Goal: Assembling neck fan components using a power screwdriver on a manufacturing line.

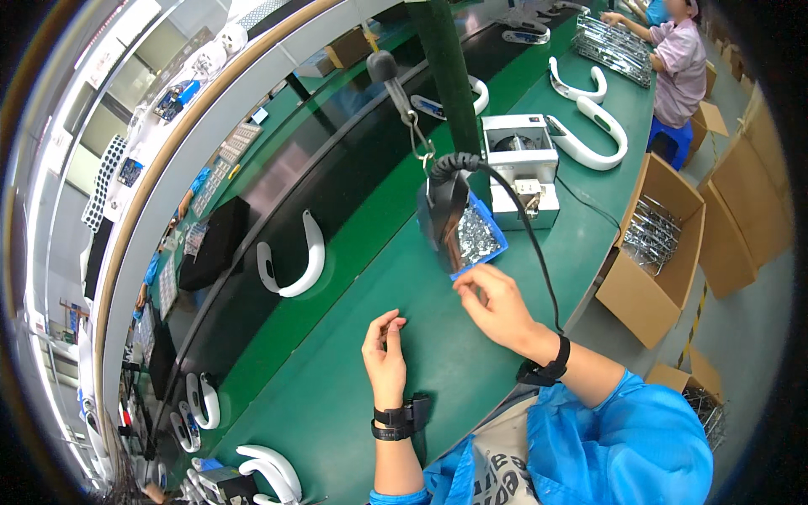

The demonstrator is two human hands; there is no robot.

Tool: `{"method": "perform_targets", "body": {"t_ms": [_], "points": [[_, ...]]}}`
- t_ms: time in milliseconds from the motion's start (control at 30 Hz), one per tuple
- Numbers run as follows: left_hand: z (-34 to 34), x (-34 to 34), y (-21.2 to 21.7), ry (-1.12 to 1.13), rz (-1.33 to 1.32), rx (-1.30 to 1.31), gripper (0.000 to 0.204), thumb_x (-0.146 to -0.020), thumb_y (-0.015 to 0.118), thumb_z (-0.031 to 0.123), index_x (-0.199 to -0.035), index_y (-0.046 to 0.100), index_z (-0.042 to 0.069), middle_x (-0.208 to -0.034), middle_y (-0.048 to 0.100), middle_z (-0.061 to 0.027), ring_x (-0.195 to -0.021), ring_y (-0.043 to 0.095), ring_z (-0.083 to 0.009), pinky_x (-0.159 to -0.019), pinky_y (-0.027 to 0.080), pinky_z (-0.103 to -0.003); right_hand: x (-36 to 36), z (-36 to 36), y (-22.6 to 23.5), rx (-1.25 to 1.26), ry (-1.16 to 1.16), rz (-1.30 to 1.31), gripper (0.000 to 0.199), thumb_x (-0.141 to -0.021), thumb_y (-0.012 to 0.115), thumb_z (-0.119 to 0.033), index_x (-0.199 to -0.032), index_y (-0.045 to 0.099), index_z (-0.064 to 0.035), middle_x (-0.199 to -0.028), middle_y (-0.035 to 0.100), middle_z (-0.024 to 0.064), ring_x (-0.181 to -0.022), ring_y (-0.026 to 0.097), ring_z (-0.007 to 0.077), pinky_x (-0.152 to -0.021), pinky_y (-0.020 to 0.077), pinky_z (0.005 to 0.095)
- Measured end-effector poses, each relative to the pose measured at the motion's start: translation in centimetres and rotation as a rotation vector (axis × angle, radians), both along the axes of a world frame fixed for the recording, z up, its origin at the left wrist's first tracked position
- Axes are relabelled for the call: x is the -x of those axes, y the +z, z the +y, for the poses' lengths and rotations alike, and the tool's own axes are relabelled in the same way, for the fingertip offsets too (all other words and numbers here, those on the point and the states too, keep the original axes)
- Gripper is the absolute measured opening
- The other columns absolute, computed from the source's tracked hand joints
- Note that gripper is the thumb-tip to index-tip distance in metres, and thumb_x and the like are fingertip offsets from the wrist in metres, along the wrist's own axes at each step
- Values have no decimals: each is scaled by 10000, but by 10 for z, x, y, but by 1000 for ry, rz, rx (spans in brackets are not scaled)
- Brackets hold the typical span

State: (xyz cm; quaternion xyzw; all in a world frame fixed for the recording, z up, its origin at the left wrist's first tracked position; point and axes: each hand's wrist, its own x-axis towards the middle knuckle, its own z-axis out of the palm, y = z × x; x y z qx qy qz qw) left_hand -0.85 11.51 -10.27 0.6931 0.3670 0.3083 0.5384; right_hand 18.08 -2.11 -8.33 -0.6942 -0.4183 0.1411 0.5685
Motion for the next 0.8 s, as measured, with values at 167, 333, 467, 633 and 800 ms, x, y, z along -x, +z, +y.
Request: {"method": "perform_targets", "body": {"t_ms": [167,333,467,633,800], "points": [[3,10,-3,-3,-83,82,226,-1112,570,114,-1247,708,-4,-1095,758,-99,-1042,696,-180,-978,527,-325,-31,6,21,92,-185,-434,148,-895,679,-4,-1040,703,-18,-1005,675,130,-1000,614,371,-909,518,448],[2,13,3,-2,-197,204,229,-1119,554,117,-1234,702,-16,-1053,740,-86,-1043,679,-177,-1003,520,-324,-64,28,16,241,75,-667,176,-862,708,-11,-1037,691,-4,-1075,651,152,-1050,644,375,-967,543,467],[-1,13,0,15,-215,229,227,-1119,553,114,-1232,705,-12,-1053,741,-89,-1037,682,-177,-1002,525,-326,-83,45,-3,307,110,-627,225,-884,722,-79,-1084,676,12,-1008,693,207,-979,684,435,-869,567,519],[0,13,-5,24,-230,213,227,-1120,553,111,-1234,707,-9,-1054,742,-90,-1030,681,-177,-1001,525,-326,-81,40,23,351,-27,-608,129,-911,749,-109,-1023,718,-53,-936,717,191,-877,714,420,-783,567,507],[3,16,-8,25,-206,185,227,-1117,550,107,-1228,710,-9,-1048,746,-80,-1024,681,-168,-993,520,-316,-77,35,22,227,-21,-513,141,-953,729,-147,-972,751,-9,-906,721,210,-857,708,427,-781,559,506]]}}
